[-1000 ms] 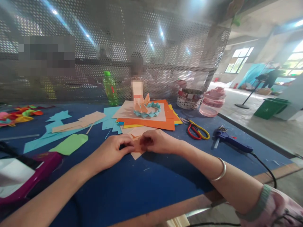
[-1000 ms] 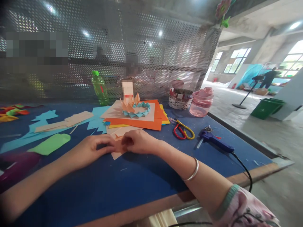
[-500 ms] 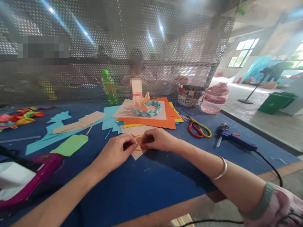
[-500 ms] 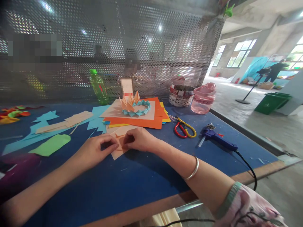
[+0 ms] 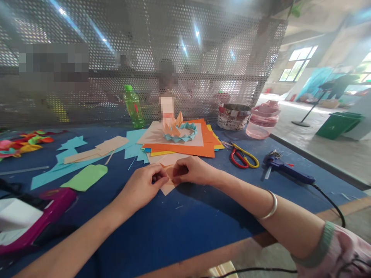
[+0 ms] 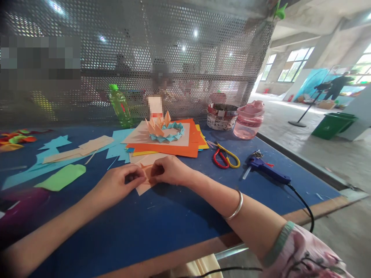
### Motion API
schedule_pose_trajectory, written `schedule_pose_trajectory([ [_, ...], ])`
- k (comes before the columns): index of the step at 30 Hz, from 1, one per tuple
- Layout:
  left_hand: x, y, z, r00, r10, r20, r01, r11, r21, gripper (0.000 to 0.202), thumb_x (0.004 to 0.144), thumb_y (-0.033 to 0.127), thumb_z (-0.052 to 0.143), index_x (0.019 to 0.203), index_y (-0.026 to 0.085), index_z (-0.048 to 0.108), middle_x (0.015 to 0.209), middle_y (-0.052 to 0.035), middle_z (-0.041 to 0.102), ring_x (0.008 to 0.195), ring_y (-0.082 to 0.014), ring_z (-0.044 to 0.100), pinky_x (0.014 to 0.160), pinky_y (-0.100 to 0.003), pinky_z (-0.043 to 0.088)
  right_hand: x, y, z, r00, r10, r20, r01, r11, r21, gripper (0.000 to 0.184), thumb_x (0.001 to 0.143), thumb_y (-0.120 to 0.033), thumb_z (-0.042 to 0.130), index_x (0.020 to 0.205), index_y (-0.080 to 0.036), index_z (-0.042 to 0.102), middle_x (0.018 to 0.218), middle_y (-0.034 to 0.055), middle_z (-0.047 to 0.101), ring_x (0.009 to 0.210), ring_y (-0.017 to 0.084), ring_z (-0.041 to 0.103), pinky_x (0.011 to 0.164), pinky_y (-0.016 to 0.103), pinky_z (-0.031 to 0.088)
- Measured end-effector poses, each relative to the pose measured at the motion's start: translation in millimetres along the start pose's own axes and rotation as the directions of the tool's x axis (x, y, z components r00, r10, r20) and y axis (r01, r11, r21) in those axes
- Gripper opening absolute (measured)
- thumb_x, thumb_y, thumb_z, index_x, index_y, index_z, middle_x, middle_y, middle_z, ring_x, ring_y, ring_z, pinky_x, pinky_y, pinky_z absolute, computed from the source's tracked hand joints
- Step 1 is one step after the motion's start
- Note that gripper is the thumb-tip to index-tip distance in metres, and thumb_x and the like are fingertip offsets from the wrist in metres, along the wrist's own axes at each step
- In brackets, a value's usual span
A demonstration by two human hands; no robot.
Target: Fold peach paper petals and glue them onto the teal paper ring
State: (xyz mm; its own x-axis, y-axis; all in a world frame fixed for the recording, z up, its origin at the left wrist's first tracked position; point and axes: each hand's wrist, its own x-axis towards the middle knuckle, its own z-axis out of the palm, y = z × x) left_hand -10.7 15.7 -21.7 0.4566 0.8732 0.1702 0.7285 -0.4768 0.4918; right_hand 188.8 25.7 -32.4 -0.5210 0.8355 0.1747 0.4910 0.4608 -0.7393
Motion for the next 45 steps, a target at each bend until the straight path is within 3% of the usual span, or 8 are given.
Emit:
schedule_pose_trajectory([
  [11,0,0,1.1,1.000,-0.009,0.003,0.008,1.000,0.016,0.014,0.079,0.028,0.052,0.071,0.020,0.060,0.074,-0.0001,0.066,0.068,-0.0163,0.059,0.066,-0.028,0.042,1,-2,-1,1.000,0.023,0.004,-0.023,1.000,0.002,0.005,0.076,-0.016,0.066,0.079,-0.012,0.067,0.072,0.0001,0.066,0.065,0.008,0.055,0.061,0.018,0.040],
  [14,0,0,0.7,1.000,-0.001,0.000,0.001,1.000,0.013,0.012,0.078,0.027,0.052,0.072,0.021,0.060,0.073,0.0003,0.066,0.068,-0.0164,0.059,0.065,-0.028,0.042,0,-4,4,0.997,0.031,-0.066,-0.035,0.998,-0.056,0.013,0.081,-0.023,0.061,0.076,-0.012,0.066,0.072,0.0006,0.066,0.065,0.008,0.054,0.060,0.019,0.037],
  [17,0,1,0.1,1.000,0.008,-0.002,-0.008,1.000,0.024,0.010,0.077,0.024,0.052,0.071,0.021,0.059,0.074,0.0001,0.066,0.068,-0.0164,0.060,0.065,-0.028,0.042,0,-6,9,0.992,0.071,-0.103,-0.079,0.994,-0.079,0.017,0.078,-0.031,0.067,0.074,-0.014,0.064,0.073,0.0003,0.066,0.065,0.009,0.054,0.058,0.020,0.036],
  [33,0,0,0.9,1.000,0.001,-0.012,0.000,0.998,0.056,0.010,0.077,0.023,0.052,0.071,0.021,0.060,0.074,-0.0007,0.067,0.070,-0.0177,0.062,0.064,-0.028,0.043,0,-7,15,0.991,0.085,-0.099,-0.096,0.990,-0.108,0.027,0.074,-0.041,0.071,0.072,-0.016,0.062,0.070,-0.0008,0.065,0.060,0.008,0.052,0.055,0.020,0.033],
  [41,-2,-2,3.8,0.998,-0.017,-0.063,0.020,0.999,0.049,0.011,0.079,0.024,0.053,0.088,0.021,0.057,0.083,-0.0024,0.066,0.075,-0.0184,0.062,0.068,-0.030,0.045,0,-8,14,0.993,0.082,-0.086,-0.091,0.991,-0.101,0.022,0.073,-0.036,0.072,0.072,-0.016,0.063,0.069,-0.0012,0.065,0.060,0.008,0.052,0.055,0.020,0.033],
  [45,-3,-5,4.1,0.995,-0.034,-0.098,0.042,0.996,0.081,0.006,0.077,0.023,0.056,0.082,0.022,0.052,0.086,-0.0018,0.062,0.081,-0.0197,0.061,0.071,-0.032,0.045,1,-9,13,0.993,0.090,-0.079,-0.099,0.988,-0.116,0.019,0.072,-0.031,0.073,0.070,-0.016,0.062,0.069,-0.0012,0.064,0.060,0.008,0.053,0.056,0.020,0.033],
])
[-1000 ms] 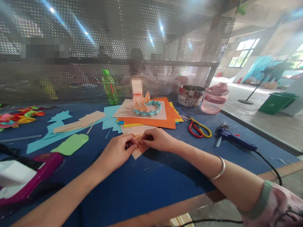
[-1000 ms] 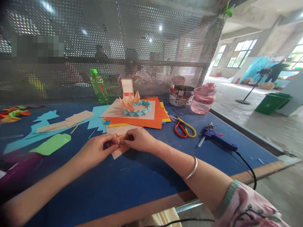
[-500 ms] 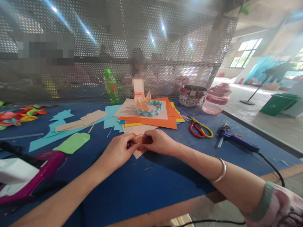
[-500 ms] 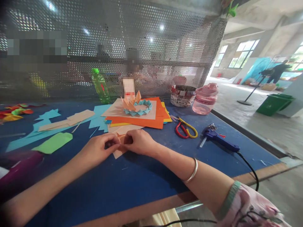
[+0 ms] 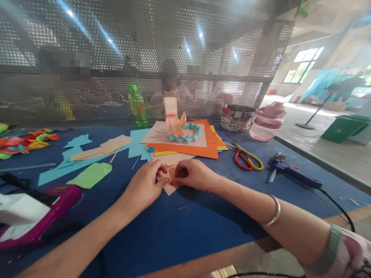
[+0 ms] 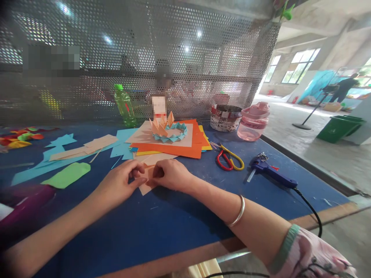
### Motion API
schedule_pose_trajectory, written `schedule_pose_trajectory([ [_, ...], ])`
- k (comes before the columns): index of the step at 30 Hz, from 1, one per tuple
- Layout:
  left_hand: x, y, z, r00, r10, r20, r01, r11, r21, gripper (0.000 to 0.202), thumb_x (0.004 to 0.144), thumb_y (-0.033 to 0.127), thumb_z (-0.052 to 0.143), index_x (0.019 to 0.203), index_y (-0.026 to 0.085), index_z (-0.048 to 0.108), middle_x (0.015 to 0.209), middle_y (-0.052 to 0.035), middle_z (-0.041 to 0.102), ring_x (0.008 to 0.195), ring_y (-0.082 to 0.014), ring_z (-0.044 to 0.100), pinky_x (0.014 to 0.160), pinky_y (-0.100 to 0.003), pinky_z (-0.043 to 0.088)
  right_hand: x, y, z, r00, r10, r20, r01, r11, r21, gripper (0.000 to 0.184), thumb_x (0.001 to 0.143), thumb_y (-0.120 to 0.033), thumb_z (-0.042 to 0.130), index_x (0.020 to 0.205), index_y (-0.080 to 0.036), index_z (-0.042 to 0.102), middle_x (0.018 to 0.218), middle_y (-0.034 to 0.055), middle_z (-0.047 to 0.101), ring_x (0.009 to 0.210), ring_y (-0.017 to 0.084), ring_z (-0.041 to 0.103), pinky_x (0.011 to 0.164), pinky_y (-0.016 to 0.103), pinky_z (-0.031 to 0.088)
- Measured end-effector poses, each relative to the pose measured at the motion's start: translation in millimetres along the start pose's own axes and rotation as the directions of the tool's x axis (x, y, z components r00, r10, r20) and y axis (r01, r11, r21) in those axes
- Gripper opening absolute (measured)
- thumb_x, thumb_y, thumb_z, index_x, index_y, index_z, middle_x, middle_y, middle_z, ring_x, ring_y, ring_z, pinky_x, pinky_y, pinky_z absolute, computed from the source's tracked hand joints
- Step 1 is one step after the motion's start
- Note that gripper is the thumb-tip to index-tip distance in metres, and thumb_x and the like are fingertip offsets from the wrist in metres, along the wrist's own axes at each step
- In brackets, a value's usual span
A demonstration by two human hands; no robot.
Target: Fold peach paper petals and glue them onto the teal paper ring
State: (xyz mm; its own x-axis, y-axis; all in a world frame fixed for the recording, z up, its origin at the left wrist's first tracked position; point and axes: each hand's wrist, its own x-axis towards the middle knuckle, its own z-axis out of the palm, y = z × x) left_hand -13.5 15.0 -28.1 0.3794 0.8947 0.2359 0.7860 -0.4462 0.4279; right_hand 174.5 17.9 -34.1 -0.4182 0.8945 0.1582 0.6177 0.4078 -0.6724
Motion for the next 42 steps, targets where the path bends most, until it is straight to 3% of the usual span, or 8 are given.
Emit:
schedule_pose_trajectory([
  [8,2,-3,-6.8,0.998,-0.061,-0.023,0.063,0.992,0.108,0.017,0.072,0.026,0.063,0.076,0.023,0.047,0.082,-0.0008,0.061,0.081,-0.0223,0.058,0.067,-0.032,0.040,-1,-3,-2,0.999,0.031,0.021,-0.031,1.000,-0.002,0.017,0.071,-0.029,0.073,0.072,-0.016,0.062,0.070,-0.0012,0.063,0.061,0.009,0.051,0.056,0.021,0.034],
  [18,3,-5,-13.0,0.997,-0.076,0.010,0.075,0.992,0.097,0.015,0.071,0.026,0.062,0.074,0.023,0.047,0.076,0.0019,0.060,0.074,-0.0195,0.058,0.062,-0.029,0.039,0,-2,-5,0.999,0.019,0.049,-0.020,1.000,0.012,0.023,0.070,-0.034,0.075,0.071,-0.016,0.061,0.070,-0.0014,0.063,0.061,0.009,0.051,0.056,0.021,0.033],
  [23,3,2,-6.3,0.999,-0.045,-0.017,0.046,0.996,0.073,0.016,0.071,0.027,0.061,0.074,0.023,0.046,0.076,0.0021,0.059,0.071,-0.0179,0.056,0.061,-0.028,0.037,0,-1,-4,0.999,0.022,0.041,-0.023,1.000,0.015,0.022,0.071,-0.034,0.074,0.073,-0.016,0.062,0.070,-0.0011,0.063,0.062,0.009,0.052,0.056,0.021,0.034],
  [27,5,4,-3.0,0.999,-0.032,0.040,0.030,0.998,0.057,0.013,0.073,0.028,0.058,0.075,0.023,0.047,0.076,0.0014,0.059,0.066,-0.0167,0.054,0.060,-0.028,0.037,0,-1,-4,0.999,0.004,0.040,-0.005,1.000,0.011,0.025,0.072,-0.038,0.072,0.070,-0.016,0.060,0.069,-0.0012,0.063,0.061,0.009,0.051,0.055,0.021,0.033],
  [35,9,-5,-9.5,0.997,-0.050,0.067,0.043,0.994,0.100,0.017,0.071,0.030,0.063,0.076,0.023,0.048,0.079,0.0000,0.062,0.075,-0.0204,0.058,0.064,-0.030,0.038,1,1,-4,0.999,-0.008,0.042,0.007,1.000,0.017,0.019,0.071,-0.031,0.074,0.074,-0.016,0.063,0.072,-0.0013,0.064,0.063,0.009,0.052,0.057,0.021,0.034],
  [42,6,-5,-8.6,0.999,-0.027,0.040,0.026,0.999,0.026,0.012,0.072,0.027,0.058,0.073,0.022,0.047,0.077,0.0015,0.059,0.071,-0.0177,0.056,0.064,-0.029,0.038,2,2,-5,0.999,-0.012,0.050,0.011,1.000,0.022,0.022,0.069,-0.032,0.075,0.074,-0.016,0.063,0.072,-0.0018,0.064,0.064,0.009,0.053,0.057,0.020,0.035],
])
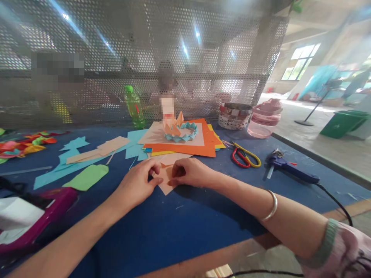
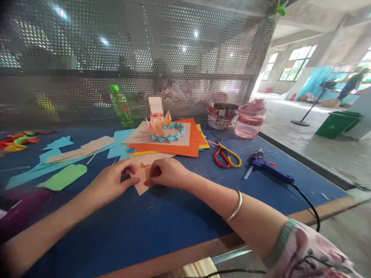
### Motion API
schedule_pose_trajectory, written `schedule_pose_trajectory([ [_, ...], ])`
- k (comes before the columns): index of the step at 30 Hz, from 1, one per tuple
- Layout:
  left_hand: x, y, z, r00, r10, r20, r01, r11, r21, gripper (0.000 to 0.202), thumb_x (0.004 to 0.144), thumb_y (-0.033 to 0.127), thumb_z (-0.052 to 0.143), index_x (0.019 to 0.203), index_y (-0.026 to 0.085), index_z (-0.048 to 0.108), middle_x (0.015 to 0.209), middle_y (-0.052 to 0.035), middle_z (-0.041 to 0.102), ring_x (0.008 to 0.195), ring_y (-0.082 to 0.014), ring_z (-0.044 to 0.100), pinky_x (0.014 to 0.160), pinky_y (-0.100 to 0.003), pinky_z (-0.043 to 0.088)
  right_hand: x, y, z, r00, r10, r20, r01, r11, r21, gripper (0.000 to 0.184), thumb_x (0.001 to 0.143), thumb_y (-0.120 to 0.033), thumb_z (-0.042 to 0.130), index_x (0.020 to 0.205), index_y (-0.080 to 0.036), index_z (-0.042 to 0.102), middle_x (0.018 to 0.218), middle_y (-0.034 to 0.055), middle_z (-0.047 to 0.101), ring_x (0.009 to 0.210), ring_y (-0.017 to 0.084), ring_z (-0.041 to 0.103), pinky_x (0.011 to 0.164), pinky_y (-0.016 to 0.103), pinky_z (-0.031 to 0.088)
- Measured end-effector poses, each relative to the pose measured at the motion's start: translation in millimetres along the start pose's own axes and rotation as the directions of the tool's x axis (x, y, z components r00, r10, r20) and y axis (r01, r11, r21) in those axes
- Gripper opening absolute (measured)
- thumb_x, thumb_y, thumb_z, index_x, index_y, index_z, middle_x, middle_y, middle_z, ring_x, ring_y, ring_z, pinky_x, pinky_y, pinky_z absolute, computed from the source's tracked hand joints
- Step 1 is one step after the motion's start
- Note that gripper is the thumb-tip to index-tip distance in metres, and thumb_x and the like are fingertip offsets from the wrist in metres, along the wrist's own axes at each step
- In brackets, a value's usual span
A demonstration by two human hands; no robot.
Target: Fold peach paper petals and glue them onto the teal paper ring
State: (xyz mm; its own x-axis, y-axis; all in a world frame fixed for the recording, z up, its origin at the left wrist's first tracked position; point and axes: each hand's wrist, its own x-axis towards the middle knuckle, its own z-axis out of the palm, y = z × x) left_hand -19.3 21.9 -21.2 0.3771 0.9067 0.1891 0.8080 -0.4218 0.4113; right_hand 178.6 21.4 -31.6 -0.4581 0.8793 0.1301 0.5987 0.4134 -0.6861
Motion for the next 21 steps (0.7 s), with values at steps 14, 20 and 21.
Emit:
schedule_pose_trajectory([
  [14,2,-5,-1.1,0.997,-0.068,0.034,0.067,0.997,0.030,0.018,0.071,0.035,0.061,0.070,0.022,0.048,0.077,0.0009,0.058,0.072,-0.0194,0.055,0.064,-0.030,0.036,0,-1,-2,0.999,0.024,0.041,-0.027,0.997,0.073,0.020,0.068,-0.028,0.076,0.075,-0.016,0.062,0.072,-0.0020,0.063,0.063,0.009,0.052,0.057,0.020,0.036],
  [20,2,-8,-5.3,0.995,-0.095,0.026,0.094,0.994,0.054,0.018,0.070,0.034,0.062,0.070,0.022,0.048,0.075,0.0009,0.057,0.071,-0.0193,0.053,0.063,-0.030,0.035,1,1,-2,0.998,0.012,0.060,-0.019,0.993,0.114,0.021,0.068,-0.028,0.077,0.076,-0.015,0.062,0.072,-0.0020,0.063,0.064,0.009,0.054,0.060,0.021,0.039],
  [21,1,-6,-3.7,0.997,-0.082,0.011,0.081,0.996,0.045,0.017,0.070,0.033,0.062,0.070,0.022,0.048,0.076,0.0010,0.057,0.071,-0.0189,0.053,0.064,-0.030,0.035,0,1,-3,0.998,0.009,0.065,-0.017,0.993,0.120,0.021,0.067,-0.027,0.077,0.076,-0.015,0.062,0.072,-0.0019,0.063,0.065,0.010,0.054,0.061,0.021,0.039],
])
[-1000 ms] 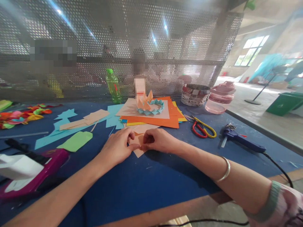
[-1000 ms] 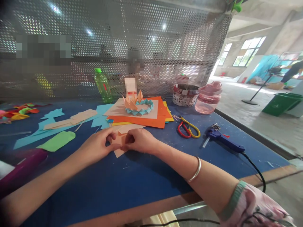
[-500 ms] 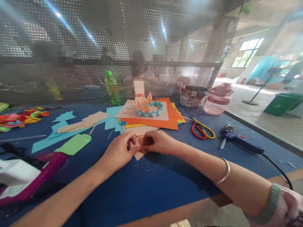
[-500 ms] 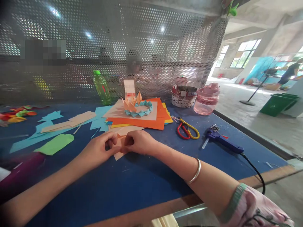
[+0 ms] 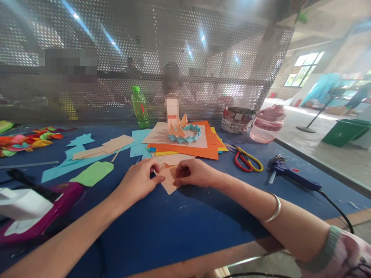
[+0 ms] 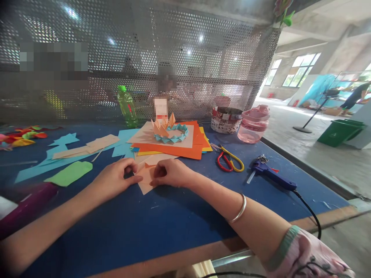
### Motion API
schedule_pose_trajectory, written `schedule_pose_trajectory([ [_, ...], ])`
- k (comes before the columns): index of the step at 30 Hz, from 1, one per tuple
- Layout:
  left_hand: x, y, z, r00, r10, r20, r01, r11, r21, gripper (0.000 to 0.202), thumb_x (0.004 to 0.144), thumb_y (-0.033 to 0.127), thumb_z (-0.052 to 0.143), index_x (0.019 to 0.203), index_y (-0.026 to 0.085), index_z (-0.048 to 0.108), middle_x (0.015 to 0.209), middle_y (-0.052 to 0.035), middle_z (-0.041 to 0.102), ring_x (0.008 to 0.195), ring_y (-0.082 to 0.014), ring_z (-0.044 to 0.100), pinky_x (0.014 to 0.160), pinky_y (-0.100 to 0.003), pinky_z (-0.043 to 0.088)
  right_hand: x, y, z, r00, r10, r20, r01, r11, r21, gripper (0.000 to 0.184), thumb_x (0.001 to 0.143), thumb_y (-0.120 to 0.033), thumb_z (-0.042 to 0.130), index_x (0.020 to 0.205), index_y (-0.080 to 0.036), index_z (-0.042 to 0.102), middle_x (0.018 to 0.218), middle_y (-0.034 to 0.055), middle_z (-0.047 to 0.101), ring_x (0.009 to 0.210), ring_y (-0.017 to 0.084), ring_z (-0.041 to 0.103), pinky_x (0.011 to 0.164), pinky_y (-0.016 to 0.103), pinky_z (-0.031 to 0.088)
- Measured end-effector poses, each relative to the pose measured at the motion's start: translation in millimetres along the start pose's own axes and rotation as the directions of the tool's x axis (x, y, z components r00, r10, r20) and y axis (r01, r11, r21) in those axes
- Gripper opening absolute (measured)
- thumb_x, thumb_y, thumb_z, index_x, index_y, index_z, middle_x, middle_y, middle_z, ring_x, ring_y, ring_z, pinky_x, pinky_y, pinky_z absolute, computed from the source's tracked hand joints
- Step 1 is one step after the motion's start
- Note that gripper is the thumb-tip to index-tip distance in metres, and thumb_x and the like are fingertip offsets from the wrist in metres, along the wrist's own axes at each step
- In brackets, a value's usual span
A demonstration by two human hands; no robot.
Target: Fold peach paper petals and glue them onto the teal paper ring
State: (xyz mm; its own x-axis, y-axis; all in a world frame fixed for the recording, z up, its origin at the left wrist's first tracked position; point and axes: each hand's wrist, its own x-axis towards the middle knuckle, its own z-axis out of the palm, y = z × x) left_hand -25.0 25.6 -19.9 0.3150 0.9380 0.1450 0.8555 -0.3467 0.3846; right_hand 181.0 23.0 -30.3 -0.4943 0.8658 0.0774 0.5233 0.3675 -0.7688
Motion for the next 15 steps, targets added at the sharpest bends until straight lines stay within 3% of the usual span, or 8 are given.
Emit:
schedule_pose_trajectory([
  [7,-5,16,11.6,0.999,0.038,0.000,-0.038,0.999,-0.014,0.019,0.071,0.035,0.060,0.070,0.023,0.046,0.078,0.0002,0.059,0.071,-0.0191,0.055,0.063,-0.030,0.036,0,1,-2,0.999,-0.015,0.035,0.014,1.000,0.018,0.024,0.068,-0.031,0.076,0.077,-0.015,0.061,0.071,-0.0017,0.061,0.065,0.010,0.053,0.060,0.021,0.039],
  [15,-1,5,-1.4,0.998,-0.051,0.033,0.049,0.997,0.067,0.021,0.068,0.038,0.063,0.076,0.023,0.050,0.085,-0.0019,0.063,0.082,-0.0240,0.059,0.065,-0.031,0.036,-1,1,-2,0.999,-0.008,0.052,0.005,0.998,0.055,0.023,0.068,-0.030,0.075,0.077,-0.015,0.060,0.072,-0.0020,0.059,0.064,0.009,0.052,0.060,0.021,0.040],
])
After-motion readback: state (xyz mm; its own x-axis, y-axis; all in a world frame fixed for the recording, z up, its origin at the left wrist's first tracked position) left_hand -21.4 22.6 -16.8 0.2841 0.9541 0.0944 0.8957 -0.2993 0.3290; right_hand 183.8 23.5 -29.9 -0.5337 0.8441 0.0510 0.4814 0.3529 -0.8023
